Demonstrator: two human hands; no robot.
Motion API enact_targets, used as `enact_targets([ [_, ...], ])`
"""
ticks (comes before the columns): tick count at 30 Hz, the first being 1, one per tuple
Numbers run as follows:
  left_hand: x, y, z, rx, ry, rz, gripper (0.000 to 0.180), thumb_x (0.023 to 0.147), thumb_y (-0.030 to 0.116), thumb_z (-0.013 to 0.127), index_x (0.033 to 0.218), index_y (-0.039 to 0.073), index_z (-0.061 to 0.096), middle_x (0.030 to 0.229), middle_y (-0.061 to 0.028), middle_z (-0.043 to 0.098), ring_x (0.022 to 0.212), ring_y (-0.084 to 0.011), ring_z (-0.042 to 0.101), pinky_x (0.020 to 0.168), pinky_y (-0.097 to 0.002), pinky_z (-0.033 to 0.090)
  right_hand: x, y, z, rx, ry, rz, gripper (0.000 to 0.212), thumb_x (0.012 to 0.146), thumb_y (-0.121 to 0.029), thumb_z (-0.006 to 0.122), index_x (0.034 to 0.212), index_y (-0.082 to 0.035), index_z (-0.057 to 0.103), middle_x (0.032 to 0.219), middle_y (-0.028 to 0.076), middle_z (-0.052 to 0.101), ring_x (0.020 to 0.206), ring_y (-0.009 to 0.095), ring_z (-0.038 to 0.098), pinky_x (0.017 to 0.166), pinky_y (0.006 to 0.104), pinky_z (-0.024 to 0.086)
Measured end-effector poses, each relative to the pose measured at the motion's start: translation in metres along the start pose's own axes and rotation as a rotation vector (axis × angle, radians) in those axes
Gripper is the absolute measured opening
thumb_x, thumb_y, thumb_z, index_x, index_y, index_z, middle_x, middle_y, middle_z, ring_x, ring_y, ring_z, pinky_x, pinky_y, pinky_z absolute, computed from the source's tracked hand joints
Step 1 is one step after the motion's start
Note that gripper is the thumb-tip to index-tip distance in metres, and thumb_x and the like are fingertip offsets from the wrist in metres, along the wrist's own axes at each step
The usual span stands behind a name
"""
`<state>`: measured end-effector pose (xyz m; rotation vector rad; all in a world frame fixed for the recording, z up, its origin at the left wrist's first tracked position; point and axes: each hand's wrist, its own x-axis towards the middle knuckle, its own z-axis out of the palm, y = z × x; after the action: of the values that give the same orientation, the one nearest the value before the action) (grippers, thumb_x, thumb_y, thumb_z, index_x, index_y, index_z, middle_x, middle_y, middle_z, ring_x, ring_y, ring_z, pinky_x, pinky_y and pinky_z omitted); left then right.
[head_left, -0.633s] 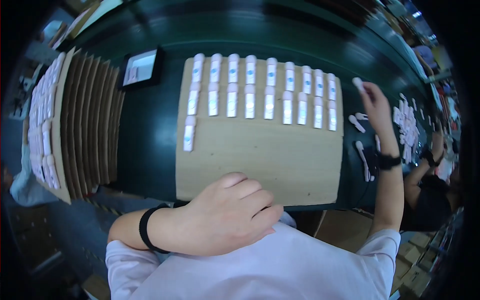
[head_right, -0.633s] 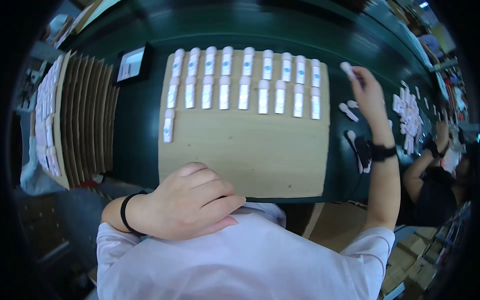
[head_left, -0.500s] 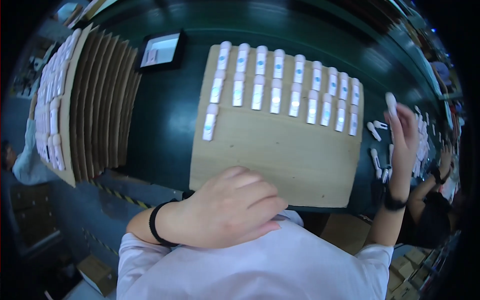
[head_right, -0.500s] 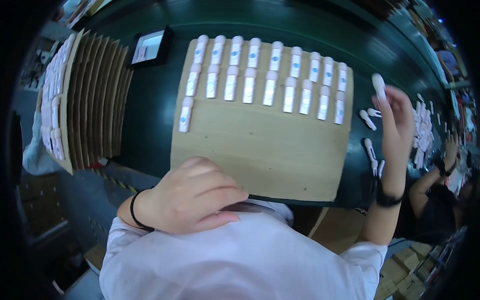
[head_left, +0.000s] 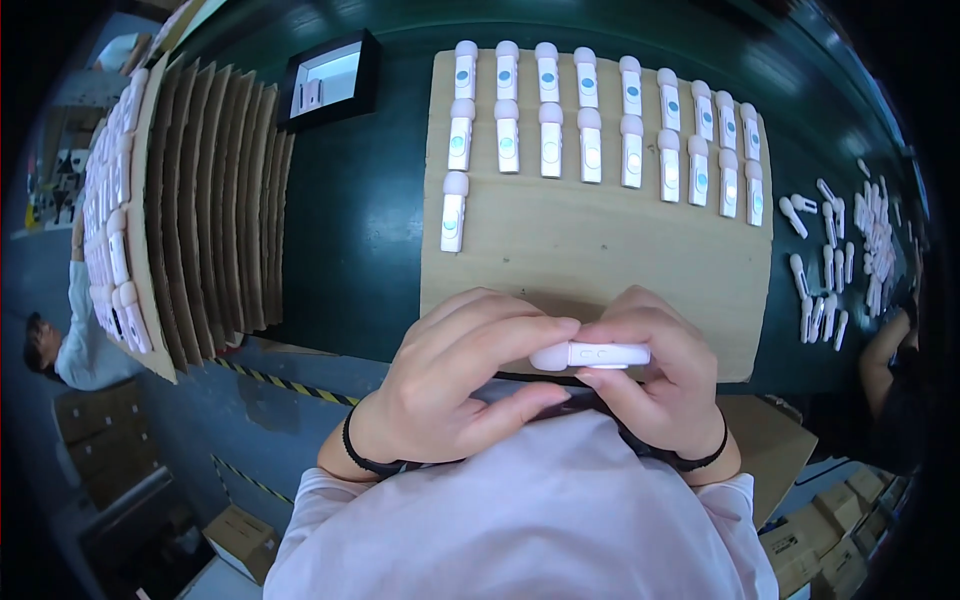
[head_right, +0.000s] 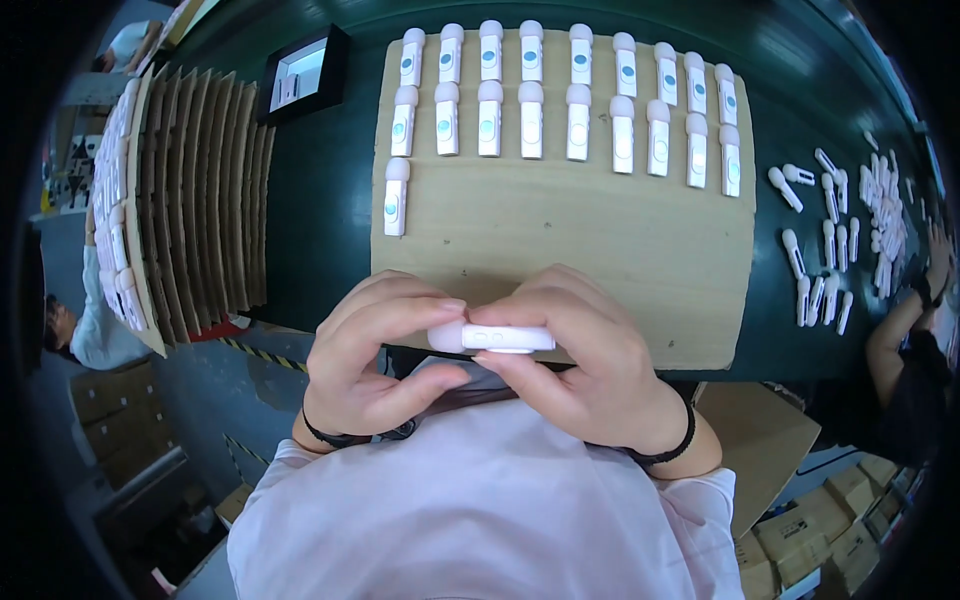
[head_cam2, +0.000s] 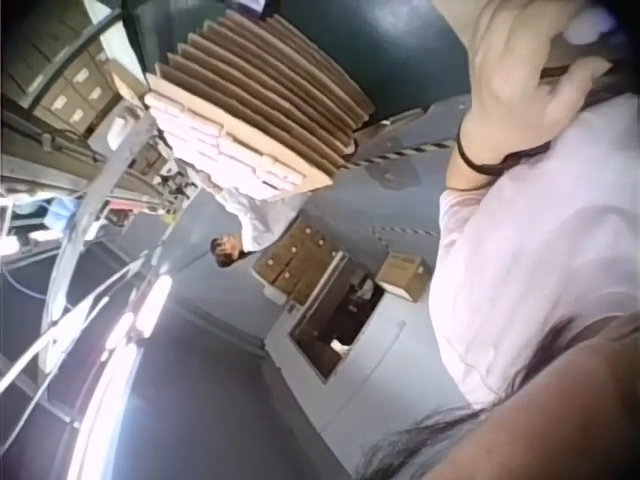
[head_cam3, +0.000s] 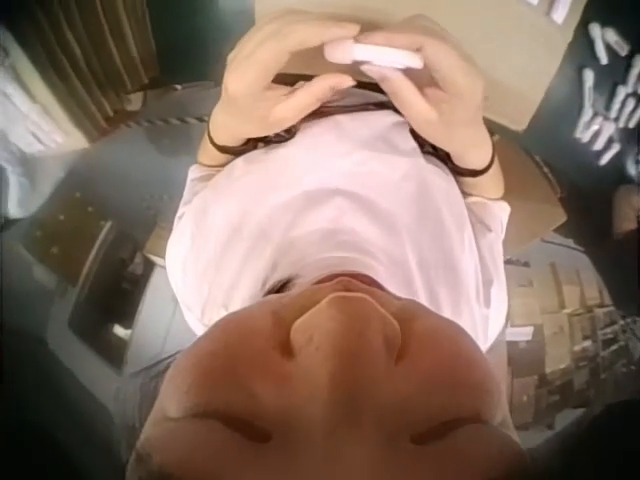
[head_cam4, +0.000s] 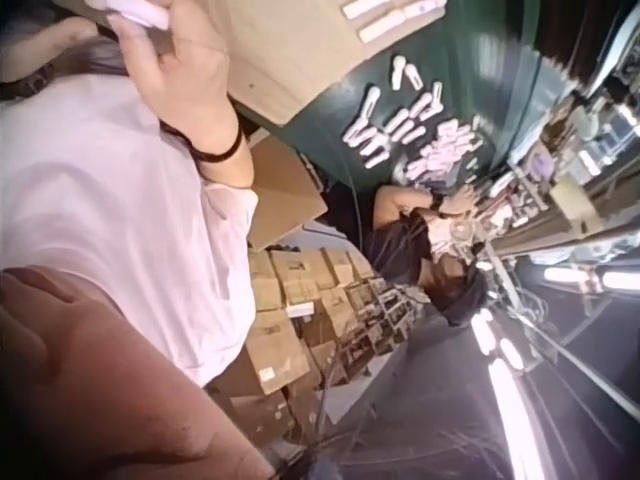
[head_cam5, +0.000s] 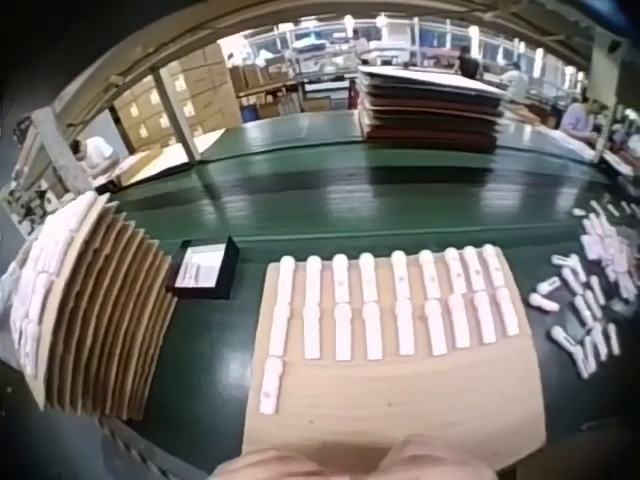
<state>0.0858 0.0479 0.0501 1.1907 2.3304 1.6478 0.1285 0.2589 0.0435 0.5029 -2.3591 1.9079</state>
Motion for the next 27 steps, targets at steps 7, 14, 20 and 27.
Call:
enact_targets([
  [7,-0.014,-0.008,0.002,-0.103,0.029,-0.086,0.036,0.075,0.003,0.077,0.108,-0.004,0.063,0.095,-0.0158,0.068,0.085,-0.0267,0.066,0.075,-0.0351,0.051,-0.001,0.014,0.01,-0.064,0.011,-0.154,0.027,0.076,0.001,0.073,0.103,0.0,0.066,0.087,0.009,0.065,0.073,0.023,0.059,0.064,0.0316,0.045],
  [14,-0.008,-0.016,0.005,-0.191,0.14,0.007,0.034,0.072,-0.003,0.075,0.104,-0.003,0.063,0.094,-0.015,0.068,0.08,-0.0285,0.066,0.071,-0.0358,0.052,-0.008,0.014,0.012,-0.03,0.09,-0.132,0.03,0.077,0.002,0.072,0.107,0.001,0.064,0.092,0.009,0.064,0.075,0.021,0.057,0.066,0.0313,0.044],
  [20,-0.002,-0.012,0.009,-0.042,0.102,0.038,0.033,0.071,-0.005,0.073,0.102,-0.003,0.064,0.092,-0.0143,0.068,0.079,-0.0284,0.064,0.071,-0.0365,0.051,-0.008,0.019,0.007,-0.076,0.067,-0.187,0.034,0.076,0.003,0.071,0.108,0.001,0.062,0.092,0.01,0.065,0.075,0.022,0.058,0.067,0.0317,0.044],
  [27,0.0,-0.014,0.011,-0.042,0.09,0.04,0.031,0.07,-0.004,0.073,0.1,-0.003,0.065,0.091,-0.0139,0.067,0.079,-0.0285,0.064,0.07,-0.0367,0.051,-0.007,0.02,0.007,-0.1,0.089,-0.214,0.034,0.074,0.004,0.072,0.107,0.001,0.062,0.092,0.01,0.066,0.075,0.022,0.059,0.066,0.032,0.045],
])
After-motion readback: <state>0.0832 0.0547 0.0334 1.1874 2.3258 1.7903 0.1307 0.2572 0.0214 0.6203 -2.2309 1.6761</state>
